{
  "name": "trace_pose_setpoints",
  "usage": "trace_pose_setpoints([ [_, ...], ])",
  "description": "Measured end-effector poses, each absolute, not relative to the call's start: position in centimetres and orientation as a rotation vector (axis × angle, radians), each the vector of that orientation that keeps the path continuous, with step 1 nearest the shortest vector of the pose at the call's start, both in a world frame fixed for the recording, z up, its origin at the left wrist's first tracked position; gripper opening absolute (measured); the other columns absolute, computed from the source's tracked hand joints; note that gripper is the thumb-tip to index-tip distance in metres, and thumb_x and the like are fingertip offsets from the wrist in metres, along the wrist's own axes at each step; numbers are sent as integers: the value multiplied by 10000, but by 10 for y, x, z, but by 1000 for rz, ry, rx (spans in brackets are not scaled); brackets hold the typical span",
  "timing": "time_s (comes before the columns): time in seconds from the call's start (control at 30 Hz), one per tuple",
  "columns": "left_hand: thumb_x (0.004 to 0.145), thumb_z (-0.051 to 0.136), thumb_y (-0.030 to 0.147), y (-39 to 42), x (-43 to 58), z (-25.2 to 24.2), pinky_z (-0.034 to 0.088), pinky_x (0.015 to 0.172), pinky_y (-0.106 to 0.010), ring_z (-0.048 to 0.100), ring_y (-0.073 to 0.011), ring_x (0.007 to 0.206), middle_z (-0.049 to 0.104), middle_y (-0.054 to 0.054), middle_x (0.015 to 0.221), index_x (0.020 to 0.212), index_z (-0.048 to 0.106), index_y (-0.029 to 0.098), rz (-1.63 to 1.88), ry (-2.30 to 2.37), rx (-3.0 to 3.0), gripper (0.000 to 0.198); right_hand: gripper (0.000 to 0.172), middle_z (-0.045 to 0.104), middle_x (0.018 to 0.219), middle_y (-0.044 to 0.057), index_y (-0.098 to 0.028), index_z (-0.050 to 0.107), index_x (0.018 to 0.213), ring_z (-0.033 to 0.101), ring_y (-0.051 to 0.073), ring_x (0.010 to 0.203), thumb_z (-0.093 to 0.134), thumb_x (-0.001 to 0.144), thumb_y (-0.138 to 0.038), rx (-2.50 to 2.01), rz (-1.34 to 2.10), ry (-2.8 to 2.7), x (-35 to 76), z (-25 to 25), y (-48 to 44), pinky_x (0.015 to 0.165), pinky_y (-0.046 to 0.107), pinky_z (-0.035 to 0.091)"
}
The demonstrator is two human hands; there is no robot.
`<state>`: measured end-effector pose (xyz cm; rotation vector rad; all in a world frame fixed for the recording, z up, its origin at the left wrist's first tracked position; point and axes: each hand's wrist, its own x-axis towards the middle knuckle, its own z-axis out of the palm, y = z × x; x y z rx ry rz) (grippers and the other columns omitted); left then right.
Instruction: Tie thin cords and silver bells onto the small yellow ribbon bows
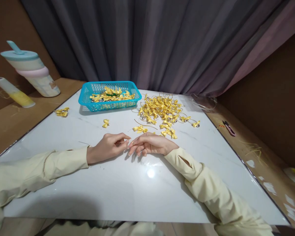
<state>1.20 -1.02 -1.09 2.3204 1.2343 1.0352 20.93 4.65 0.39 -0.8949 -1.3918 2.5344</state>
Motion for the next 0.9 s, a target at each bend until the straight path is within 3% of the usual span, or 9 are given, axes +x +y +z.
trace_pose_setpoints([
  [0.9, 767, 495, 169, -7, 13, -10, 310, 438, -159, 362, -54, 407, 448, 64, 448, 754, 645, 111, 1150, 1233, 2283, 161, 214, 711, 742, 130, -34, 700, 901, 596, 81, 440, 609, 774, -180, -871, 2601, -1545, 212, 8, 45, 394, 137, 467],
])
